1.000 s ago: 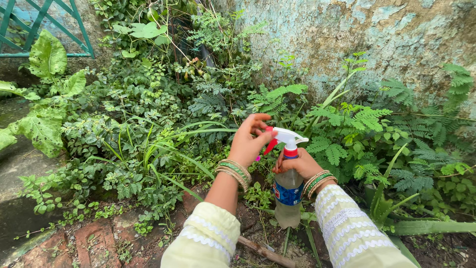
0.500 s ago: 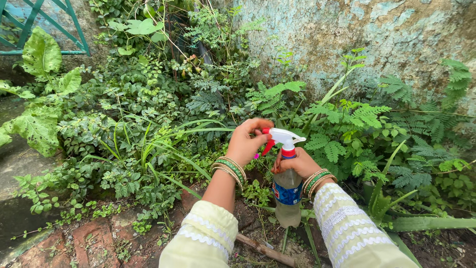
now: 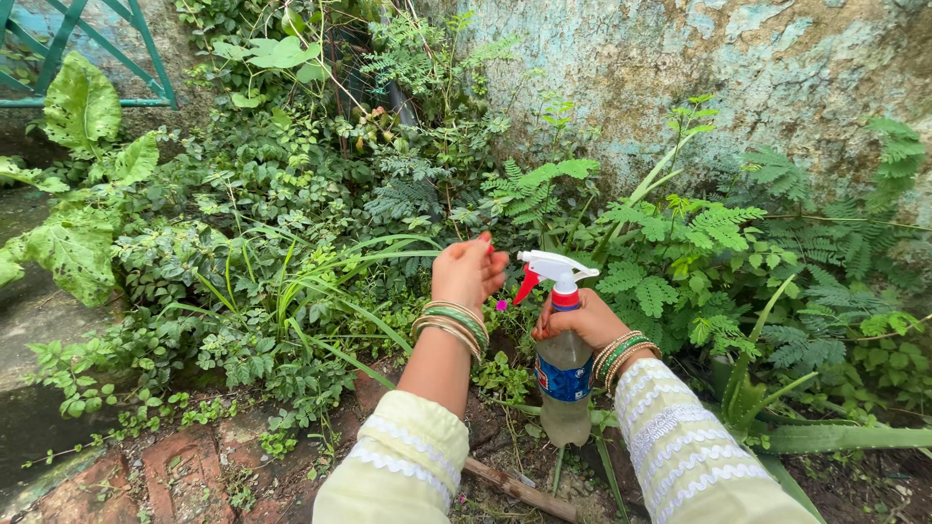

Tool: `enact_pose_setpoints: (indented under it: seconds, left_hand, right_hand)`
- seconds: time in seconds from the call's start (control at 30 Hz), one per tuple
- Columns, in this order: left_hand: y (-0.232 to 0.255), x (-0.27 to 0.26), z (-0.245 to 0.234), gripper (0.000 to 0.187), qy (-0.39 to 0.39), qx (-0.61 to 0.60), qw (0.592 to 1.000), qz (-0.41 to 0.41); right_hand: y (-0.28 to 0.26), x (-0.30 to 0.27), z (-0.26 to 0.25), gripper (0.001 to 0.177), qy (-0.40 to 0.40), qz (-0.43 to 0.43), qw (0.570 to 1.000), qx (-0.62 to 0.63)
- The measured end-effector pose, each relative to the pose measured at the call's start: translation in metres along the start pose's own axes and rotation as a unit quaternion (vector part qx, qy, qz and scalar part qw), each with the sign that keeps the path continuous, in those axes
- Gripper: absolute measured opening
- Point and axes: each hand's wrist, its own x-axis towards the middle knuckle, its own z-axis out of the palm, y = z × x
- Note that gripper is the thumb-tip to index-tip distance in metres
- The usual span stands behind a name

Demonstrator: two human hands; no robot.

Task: The person digs in the soil with a hand hoe and then rinses a plastic bottle and a spray nozzle in a bucket of water before screwing the nozzle onto the bottle.

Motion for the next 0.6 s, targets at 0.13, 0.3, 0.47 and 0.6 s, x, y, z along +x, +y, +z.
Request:
enact_pose_setpoints:
  seconds: [0.13, 0.3, 0.47, 0.6]
  left_hand:
    - [0.000, 0.000, -0.004, 0.013, 0.014, -0.088, 0.993, -0.080]
    - [-0.030, 0.011, -0.005, 0.027, -0.060, 0.228, 0.972, 0.016]
    - [-0.065, 0.028, 0.006, 0.054, -0.090, 0.307, 0.934, 0.161]
    - [-0.065, 0.000, 0.007, 0.093, -0.130, 0.418, 0.885, 0.156]
  right_hand:
    - [0.000, 0.001, -0.003, 0.011, 0.012, -0.010, 1.000, -0.008]
    - [-0.021, -0.003, 0.006, 0.032, 0.085, -0.003, 0.996, 0.027]
    - [-0.038, 0.009, 0.011, 0.052, 0.182, -0.030, 0.981, 0.068]
    - [-0.040, 0.017, 0.004, 0.060, 0.281, -0.069, 0.948, 0.134]
